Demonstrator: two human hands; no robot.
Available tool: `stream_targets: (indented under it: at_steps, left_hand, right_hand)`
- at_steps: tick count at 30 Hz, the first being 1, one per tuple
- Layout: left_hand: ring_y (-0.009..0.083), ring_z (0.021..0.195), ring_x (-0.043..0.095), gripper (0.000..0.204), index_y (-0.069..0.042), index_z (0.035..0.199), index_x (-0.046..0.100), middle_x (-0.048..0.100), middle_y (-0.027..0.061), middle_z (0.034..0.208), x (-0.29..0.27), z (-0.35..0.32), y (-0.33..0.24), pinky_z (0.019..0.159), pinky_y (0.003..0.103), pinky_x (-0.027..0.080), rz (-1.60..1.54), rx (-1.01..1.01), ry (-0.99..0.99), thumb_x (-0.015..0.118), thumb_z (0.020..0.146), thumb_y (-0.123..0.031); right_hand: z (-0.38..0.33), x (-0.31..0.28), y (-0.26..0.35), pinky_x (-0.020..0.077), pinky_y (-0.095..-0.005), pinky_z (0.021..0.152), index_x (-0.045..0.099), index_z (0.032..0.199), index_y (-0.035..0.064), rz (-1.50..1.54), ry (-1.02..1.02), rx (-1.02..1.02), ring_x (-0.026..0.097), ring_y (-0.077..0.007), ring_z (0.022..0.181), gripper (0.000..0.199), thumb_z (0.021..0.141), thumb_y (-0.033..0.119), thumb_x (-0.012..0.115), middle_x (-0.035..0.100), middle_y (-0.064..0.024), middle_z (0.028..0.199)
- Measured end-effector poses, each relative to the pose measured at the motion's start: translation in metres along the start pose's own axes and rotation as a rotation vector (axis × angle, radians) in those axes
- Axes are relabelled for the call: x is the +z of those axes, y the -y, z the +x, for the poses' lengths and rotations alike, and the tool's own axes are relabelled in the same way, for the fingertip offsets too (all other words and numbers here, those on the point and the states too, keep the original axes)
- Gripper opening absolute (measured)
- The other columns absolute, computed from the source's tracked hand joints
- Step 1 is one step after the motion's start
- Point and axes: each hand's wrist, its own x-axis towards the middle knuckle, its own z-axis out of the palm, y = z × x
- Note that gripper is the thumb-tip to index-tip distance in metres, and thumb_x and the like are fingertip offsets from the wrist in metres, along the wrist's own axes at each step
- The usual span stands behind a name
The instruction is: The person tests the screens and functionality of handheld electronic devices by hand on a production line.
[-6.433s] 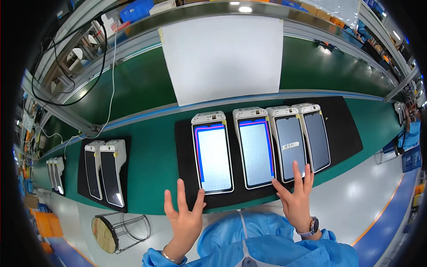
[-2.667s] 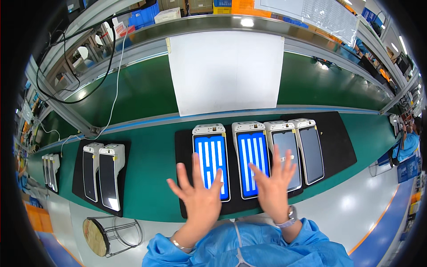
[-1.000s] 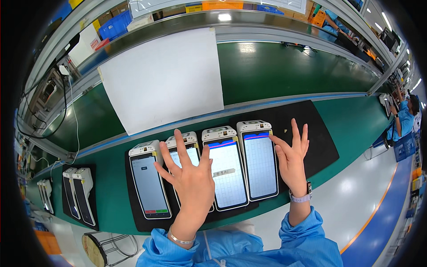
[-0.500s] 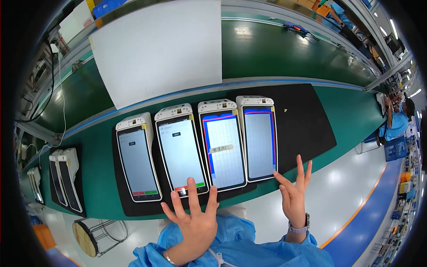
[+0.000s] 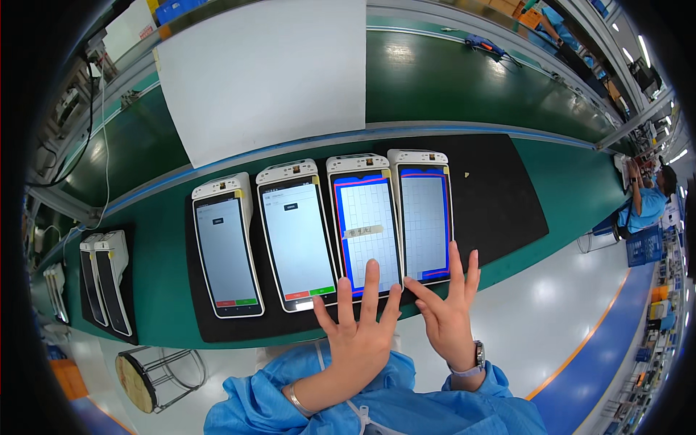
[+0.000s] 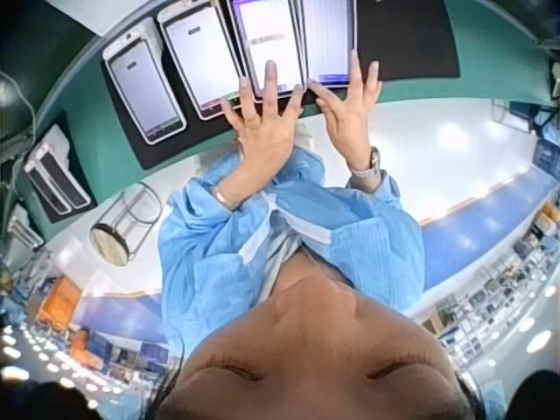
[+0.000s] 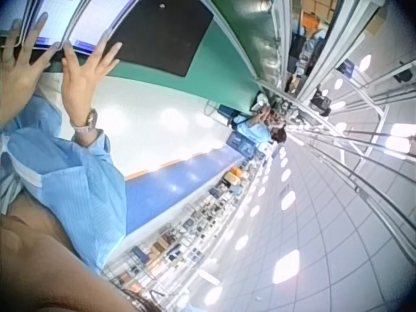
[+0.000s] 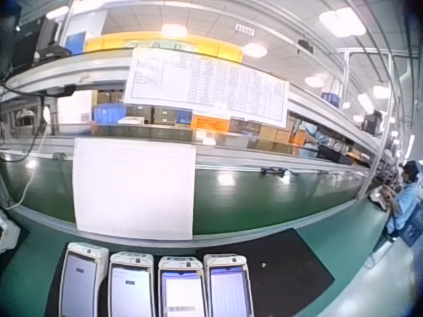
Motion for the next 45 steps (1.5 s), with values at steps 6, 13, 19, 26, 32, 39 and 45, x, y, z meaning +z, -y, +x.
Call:
stream_targets:
  at_steps: [6, 13, 19, 26, 32, 39, 45]
  left_hand:
    - [0.0407, 0.142, 0.013, 0.031, -0.018, 0.108, 0.070, 0.040, 0.0100, 0.148, 0.010, 0.012, 0.000, 0.107, 0.069, 0.009, -0.055, -0.009, -0.021, 0.069, 0.080, -0.029]
    - [0.0422, 0.142, 0.016, 0.022, -0.011, 0.100, 0.072, 0.034, 0.0130, 0.151, 0.022, 0.091, 0.008, 0.102, 0.074, 0.007, -0.033, -0.108, -0.111, 0.064, 0.081, -0.017]
    - [0.0441, 0.142, 0.013, 0.021, -0.008, 0.100, 0.071, 0.026, 0.0165, 0.154, 0.022, 0.130, 0.021, 0.102, 0.075, 0.007, -0.073, -0.146, -0.115, 0.064, 0.081, -0.014]
    - [0.0453, 0.140, 0.018, 0.025, -0.009, 0.102, 0.070, 0.036, 0.0131, 0.150, -0.007, 0.032, -0.003, 0.103, 0.074, 0.010, 0.172, 0.009, 0.072, 0.068, 0.079, -0.018]
    - [0.0451, 0.140, 0.019, 0.024, -0.010, 0.099, 0.071, 0.037, 0.0122, 0.150, -0.001, 0.037, 0.007, 0.103, 0.074, 0.009, 0.167, 0.051, -0.019, 0.069, 0.077, -0.020]
    - [0.0425, 0.143, 0.015, 0.019, 0.000, 0.094, 0.071, 0.034, 0.0167, 0.150, 0.017, 0.125, 0.031, 0.104, 0.073, 0.007, 0.050, -0.043, -0.102, 0.066, 0.078, -0.009]
    - [0.0452, 0.142, 0.014, 0.023, -0.004, 0.101, 0.071, 0.032, 0.0175, 0.151, 0.017, 0.083, 0.022, 0.104, 0.073, 0.005, 0.099, 0.005, -0.020, 0.067, 0.079, -0.009]
  right_hand:
    - [0.014, 0.005, -0.003, 0.0070, -0.0722, 0.104, 0.071, 0.111, 0.0237, -0.032, -0.015, 0.020, 0.004, -0.0517, 0.141, 0.032, 0.082, 0.011, 0.066, 0.017, -0.0230, 0.155]
    - [0.097, 0.012, -0.009, 0.0058, -0.0730, 0.103, 0.070, 0.112, 0.0208, -0.059, -0.171, -0.039, 0.005, -0.0492, 0.142, 0.026, 0.089, 0.014, 0.060, 0.019, -0.0227, 0.154]
    - [0.130, 0.010, -0.017, 0.0078, -0.0731, 0.103, 0.070, 0.114, 0.0207, -0.064, -0.218, -0.067, 0.006, -0.0486, 0.142, 0.026, 0.092, 0.017, 0.057, 0.022, -0.0220, 0.153]
    - [0.025, -0.014, -0.004, 0.0046, -0.0704, 0.105, 0.070, 0.115, 0.0225, -0.052, 0.073, -0.011, 0.003, -0.0508, 0.141, 0.032, 0.085, 0.014, 0.063, 0.018, -0.0219, 0.155]
    - [0.038, -0.001, -0.015, 0.0039, -0.0712, 0.104, 0.071, 0.113, 0.0256, -0.031, -0.045, 0.048, 0.002, -0.0508, 0.142, 0.033, 0.084, 0.011, 0.064, 0.018, -0.0232, 0.155]
    - [0.125, 0.002, -0.026, 0.0063, -0.0740, 0.102, 0.069, 0.116, 0.0239, -0.091, -0.226, -0.030, 0.004, -0.0488, 0.142, 0.027, 0.091, 0.018, 0.060, 0.021, -0.0230, 0.153]
    - [0.080, -0.001, -0.021, 0.0056, -0.0720, 0.104, 0.069, 0.117, 0.0243, -0.062, -0.088, -0.014, 0.005, -0.0489, 0.142, 0.030, 0.090, 0.016, 0.060, 0.021, -0.0217, 0.154]
